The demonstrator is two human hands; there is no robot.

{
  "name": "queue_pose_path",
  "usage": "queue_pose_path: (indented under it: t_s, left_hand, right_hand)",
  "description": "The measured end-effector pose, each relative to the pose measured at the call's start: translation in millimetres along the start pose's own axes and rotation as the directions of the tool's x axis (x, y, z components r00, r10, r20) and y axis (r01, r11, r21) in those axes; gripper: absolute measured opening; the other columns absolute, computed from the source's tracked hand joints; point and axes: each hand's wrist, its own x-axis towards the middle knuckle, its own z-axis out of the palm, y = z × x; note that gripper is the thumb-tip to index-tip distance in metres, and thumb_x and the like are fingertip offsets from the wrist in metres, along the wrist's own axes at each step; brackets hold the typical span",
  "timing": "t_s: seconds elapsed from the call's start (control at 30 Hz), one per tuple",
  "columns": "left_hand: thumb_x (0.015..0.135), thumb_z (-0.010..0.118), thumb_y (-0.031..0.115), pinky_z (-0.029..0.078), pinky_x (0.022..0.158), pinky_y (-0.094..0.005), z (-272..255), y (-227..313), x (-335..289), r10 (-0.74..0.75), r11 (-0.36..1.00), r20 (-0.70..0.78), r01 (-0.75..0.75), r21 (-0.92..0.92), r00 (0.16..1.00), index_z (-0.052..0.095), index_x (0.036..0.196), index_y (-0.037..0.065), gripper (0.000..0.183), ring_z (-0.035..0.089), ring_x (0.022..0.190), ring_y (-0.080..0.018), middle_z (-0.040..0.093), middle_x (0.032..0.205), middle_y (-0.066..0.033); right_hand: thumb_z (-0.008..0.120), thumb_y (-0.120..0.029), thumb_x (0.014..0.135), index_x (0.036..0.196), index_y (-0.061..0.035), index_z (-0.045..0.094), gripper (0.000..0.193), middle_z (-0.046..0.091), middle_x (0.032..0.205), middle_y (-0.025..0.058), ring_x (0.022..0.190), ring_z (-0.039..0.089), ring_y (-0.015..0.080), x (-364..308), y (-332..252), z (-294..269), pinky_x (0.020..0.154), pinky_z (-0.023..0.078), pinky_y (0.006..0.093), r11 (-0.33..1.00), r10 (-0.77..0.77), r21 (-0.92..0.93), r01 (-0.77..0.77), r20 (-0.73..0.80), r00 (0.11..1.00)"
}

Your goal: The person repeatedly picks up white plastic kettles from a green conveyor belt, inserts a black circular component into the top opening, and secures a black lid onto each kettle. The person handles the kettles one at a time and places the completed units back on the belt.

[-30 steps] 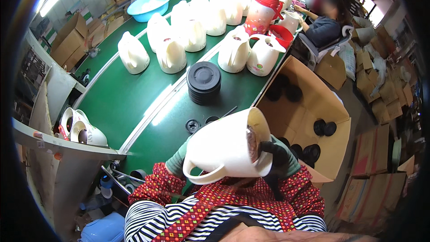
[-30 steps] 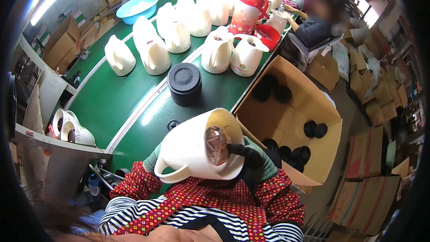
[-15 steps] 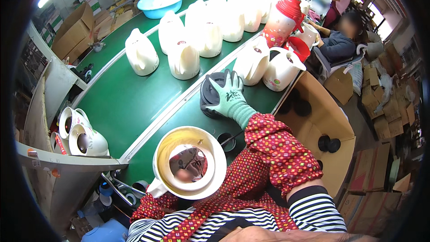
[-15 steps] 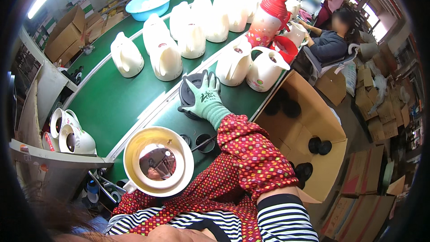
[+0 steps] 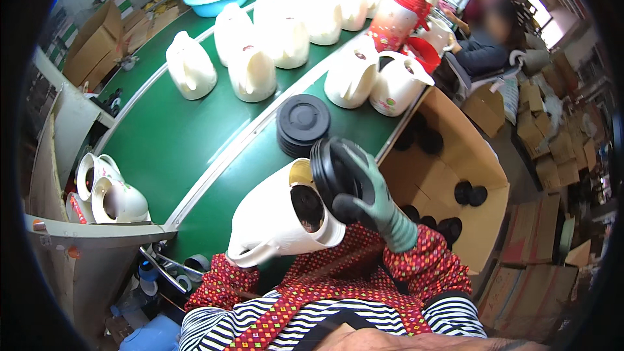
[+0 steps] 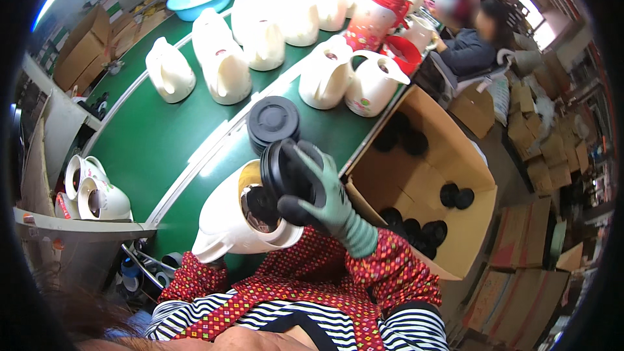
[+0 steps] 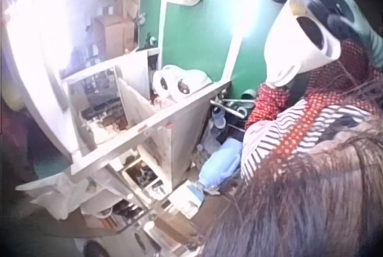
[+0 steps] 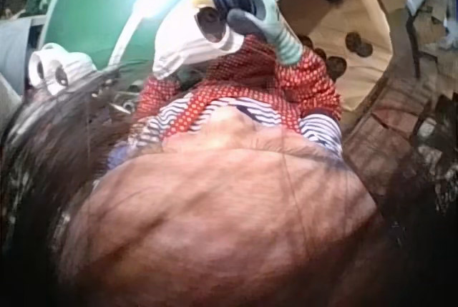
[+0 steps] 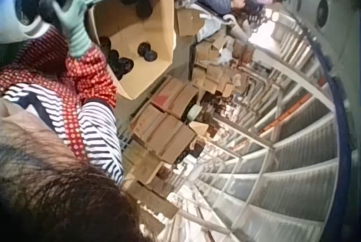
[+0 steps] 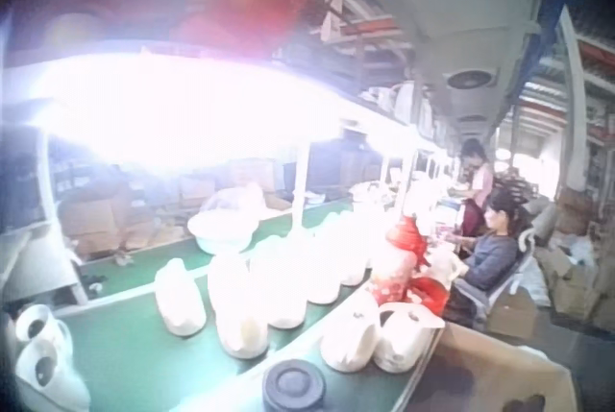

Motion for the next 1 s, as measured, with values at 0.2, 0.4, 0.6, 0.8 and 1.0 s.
queue_pose_path:
  t_s: [0.2, 0.4, 0.6, 0.8, 1.0]
  left_hand:
    - [0.097, 0.074, 0.010, 0.044, 0.117, -0.0381, 65, 31, 21, -0.078, 0.953, 0.139, 0.115, -0.280, 0.987, 0.042, 0.160, 0.007, 0.071, 0.053, 0.142, -0.0253, 0.054, 0.157, -0.0140]
    - [0.098, 0.071, 0.007, 0.048, 0.113, -0.0421, 104, 33, 15, -0.231, 0.821, 0.167, 0.285, -0.495, 0.958, 0.044, 0.158, 0.007, 0.066, 0.054, 0.141, -0.0274, 0.055, 0.155, -0.0142]
    - [0.080, 0.079, 0.002, 0.058, 0.089, -0.0409, 81, 16, 39, 0.523, 0.779, -0.091, -0.433, 0.453, 0.847, 0.070, 0.123, 0.002, 0.044, 0.070, 0.101, -0.0325, 0.069, 0.116, -0.0157]
    - [0.075, 0.083, 0.006, 0.058, 0.079, -0.0395, 92, 36, 40, 0.590, 0.721, -0.079, -0.481, 0.498, 0.804, 0.073, 0.108, 0.001, 0.035, 0.069, 0.092, -0.0296, 0.066, 0.106, -0.0165]
    - [0.074, 0.084, 0.010, 0.057, 0.083, -0.0398, 109, 18, 30, 0.019, 0.986, -0.160, -0.045, -0.159, 0.987, 0.072, 0.108, 0.000, 0.037, 0.069, 0.099, -0.0302, 0.067, 0.109, -0.0171]
  right_hand:
    - [0.076, -0.065, 0.082, 0.159, -0.0040, 0.045, 0.103, 0.041, 0.158, 0.0278, 0.145, 0.040, 0.0446, -70, -32, -17, 0.121, 0.029, 0.0529, 0.993, 0.048, -0.108, -0.052, -0.034, 0.998]
    - [0.073, -0.061, 0.087, 0.161, -0.0015, 0.041, 0.100, 0.038, 0.162, 0.0251, 0.151, 0.034, 0.0436, -116, -38, -35, 0.125, 0.024, 0.0522, 0.998, 0.062, -0.012, -0.064, -0.149, 0.987]
    - [0.050, -0.015, 0.111, 0.161, -0.0012, 0.038, 0.053, 0.042, 0.164, 0.0127, 0.149, 0.043, 0.0225, -131, -38, -42, 0.126, 0.029, 0.0348, 0.418, 0.473, 0.892, -0.172, -0.052, 0.879]
    - [0.047, -0.044, 0.112, 0.167, -0.0016, 0.022, 0.074, 0.027, 0.172, 0.0143, 0.157, 0.030, 0.0257, -158, -32, -64, 0.130, 0.021, 0.0393, 0.523, 0.375, 0.831, -0.192, -0.022, 0.927]
    - [0.056, -0.037, 0.109, 0.167, 0.0029, 0.017, 0.081, 0.020, 0.174, 0.0184, 0.161, 0.020, 0.0281, -162, -54, -53, 0.131, 0.015, 0.0405, 0.934, -0.080, 0.313, 0.175, -0.295, 0.952]
